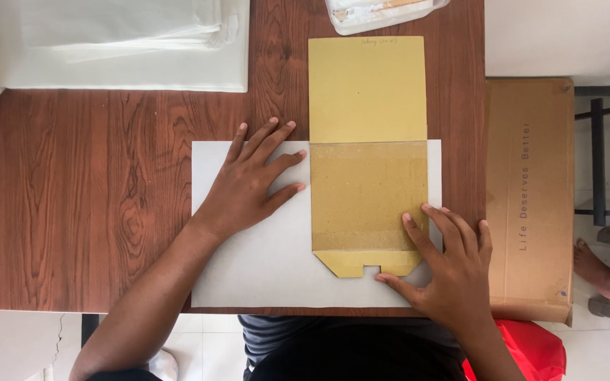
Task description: Manually assembling paper bags by folding paper and applying glue with a brush.
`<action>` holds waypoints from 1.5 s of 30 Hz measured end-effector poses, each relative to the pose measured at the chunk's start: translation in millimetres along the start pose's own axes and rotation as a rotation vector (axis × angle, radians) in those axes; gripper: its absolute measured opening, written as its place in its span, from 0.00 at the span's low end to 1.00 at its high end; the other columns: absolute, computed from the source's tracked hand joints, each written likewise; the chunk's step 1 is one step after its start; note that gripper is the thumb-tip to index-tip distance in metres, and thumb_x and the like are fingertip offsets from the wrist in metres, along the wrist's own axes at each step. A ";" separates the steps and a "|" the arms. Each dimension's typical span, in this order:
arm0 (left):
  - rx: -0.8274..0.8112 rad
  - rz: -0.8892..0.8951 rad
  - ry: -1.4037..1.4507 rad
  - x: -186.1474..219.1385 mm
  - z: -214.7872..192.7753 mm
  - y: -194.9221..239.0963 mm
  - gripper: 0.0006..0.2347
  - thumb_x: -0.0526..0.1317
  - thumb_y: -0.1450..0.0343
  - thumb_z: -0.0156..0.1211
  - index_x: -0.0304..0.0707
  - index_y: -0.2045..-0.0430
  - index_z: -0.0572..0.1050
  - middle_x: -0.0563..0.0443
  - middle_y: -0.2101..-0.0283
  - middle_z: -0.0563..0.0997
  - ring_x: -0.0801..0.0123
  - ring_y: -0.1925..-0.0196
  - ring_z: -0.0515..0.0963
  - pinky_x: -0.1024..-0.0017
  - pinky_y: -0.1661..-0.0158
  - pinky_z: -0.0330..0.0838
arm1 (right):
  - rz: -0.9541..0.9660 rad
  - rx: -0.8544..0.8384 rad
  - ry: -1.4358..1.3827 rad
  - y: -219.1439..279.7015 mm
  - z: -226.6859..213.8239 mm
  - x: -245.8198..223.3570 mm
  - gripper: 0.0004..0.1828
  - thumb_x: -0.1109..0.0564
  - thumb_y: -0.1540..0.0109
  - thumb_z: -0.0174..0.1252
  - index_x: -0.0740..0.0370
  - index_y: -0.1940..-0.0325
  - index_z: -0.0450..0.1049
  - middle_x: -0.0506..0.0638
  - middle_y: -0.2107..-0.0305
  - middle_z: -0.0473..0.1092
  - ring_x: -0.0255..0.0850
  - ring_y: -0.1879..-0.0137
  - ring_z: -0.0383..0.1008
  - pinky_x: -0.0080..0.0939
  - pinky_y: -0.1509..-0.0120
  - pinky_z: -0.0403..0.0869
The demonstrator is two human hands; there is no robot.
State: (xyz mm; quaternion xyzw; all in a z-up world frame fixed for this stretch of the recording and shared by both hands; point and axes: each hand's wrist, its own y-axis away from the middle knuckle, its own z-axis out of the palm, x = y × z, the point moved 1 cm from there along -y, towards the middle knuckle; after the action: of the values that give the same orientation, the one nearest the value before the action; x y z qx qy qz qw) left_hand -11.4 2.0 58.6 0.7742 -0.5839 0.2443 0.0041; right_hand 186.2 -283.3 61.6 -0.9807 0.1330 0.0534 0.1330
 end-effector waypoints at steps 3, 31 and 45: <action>-0.020 -0.005 -0.012 -2.0 -0.8 0.8 0.18 0.50 0.22 0.56 0.44 0.40 0.71 0.42 0.26 0.62 0.50 0.22 0.58 0.47 0.26 0.42 | -0.011 0.034 -0.001 -1.4 1.0 -0.1 0.50 0.19 0.52 0.64 0.47 0.34 0.74 0.53 0.36 0.67 0.52 0.30 0.67 0.66 0.21 0.54; -0.022 0.001 -0.053 0.8 -4.4 -1.9 0.19 0.50 0.22 0.55 0.43 0.38 0.71 0.42 0.26 0.63 0.49 0.23 0.61 0.48 0.26 0.47 | -0.005 0.008 0.030 -2.2 0.9 2.8 0.48 0.16 0.51 0.60 0.41 0.35 0.73 0.48 0.33 0.67 0.51 0.31 0.67 0.68 0.24 0.55; -0.023 -0.014 -0.053 1.7 -3.8 -2.0 0.18 0.49 0.23 0.58 0.42 0.40 0.73 0.42 0.27 0.64 0.50 0.23 0.61 0.46 0.27 0.48 | -0.019 0.004 0.003 -0.9 2.6 4.3 0.48 0.17 0.50 0.63 0.43 0.34 0.73 0.47 0.35 0.67 0.51 0.30 0.66 0.70 0.24 0.52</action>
State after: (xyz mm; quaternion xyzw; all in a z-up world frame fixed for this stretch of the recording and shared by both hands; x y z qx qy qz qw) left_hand -10.7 2.2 63.2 0.7844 -0.5812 0.2167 -0.0007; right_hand 190.4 -282.8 58.7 -0.9817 0.1241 0.0502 0.1353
